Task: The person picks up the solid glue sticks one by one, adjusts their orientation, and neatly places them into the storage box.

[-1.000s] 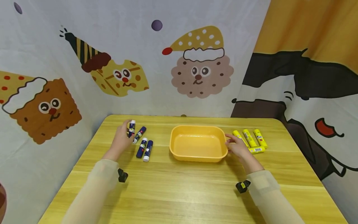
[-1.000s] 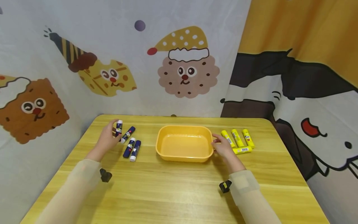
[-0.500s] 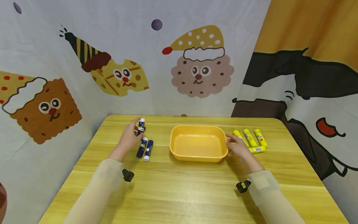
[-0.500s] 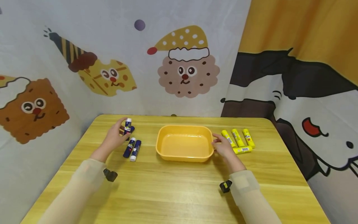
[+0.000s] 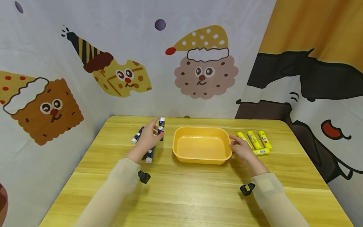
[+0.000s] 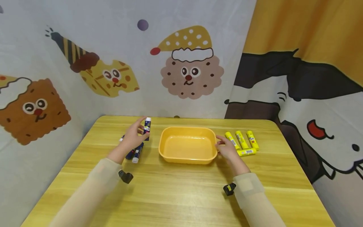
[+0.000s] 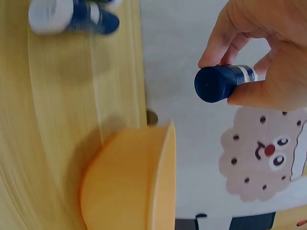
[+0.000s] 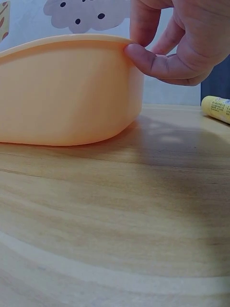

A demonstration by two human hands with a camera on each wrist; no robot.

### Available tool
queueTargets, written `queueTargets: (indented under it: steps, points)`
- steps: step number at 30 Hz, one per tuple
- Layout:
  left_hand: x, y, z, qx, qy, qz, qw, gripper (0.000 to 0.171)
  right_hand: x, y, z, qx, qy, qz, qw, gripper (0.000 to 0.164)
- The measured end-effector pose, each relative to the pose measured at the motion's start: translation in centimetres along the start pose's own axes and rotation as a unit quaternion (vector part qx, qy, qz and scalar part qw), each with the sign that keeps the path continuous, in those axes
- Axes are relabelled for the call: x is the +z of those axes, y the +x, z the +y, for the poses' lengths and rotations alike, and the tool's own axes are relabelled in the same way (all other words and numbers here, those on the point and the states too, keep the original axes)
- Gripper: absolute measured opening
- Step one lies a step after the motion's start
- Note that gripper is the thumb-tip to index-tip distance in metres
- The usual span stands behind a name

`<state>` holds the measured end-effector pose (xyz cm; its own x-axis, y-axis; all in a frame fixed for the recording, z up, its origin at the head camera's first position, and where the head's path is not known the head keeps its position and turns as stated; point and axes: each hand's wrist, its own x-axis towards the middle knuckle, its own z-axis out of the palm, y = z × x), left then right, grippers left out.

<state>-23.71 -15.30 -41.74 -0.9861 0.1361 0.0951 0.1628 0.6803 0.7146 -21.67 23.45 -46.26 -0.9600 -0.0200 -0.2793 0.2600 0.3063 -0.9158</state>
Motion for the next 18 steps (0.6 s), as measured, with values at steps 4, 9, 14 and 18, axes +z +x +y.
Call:
queueTargets:
  steps: [4, 9, 14, 18]
  points:
    - [1.5, 0.3, 1.5, 0.001, -0.035, -0.014, 0.9993, 0.072, -0.1, 0.1, 0.1, 0.001, 0.0, -0.002, 1.0, 0.052]
    - [3.5, 0.8, 3.0, -0.01, -0.055, -0.023, 0.9982, 0.072, -0.1, 0.1, 0.1, 0.003, -0.004, -0.004, 1.0, 0.052]
    - [5.2, 0.9, 4.4, -0.019, -0.084, -0.034, 0.9957, 0.072, 0.0, 0.1, 0.0, 0.002, -0.001, -0.004, 1.0, 0.052]
    - [6.4, 1.0, 5.2, -0.03, -0.111, -0.045, 0.9923, 0.071, -0.1, 0.2, 0.1, 0.005, 0.0, -0.001, 1.0, 0.052]
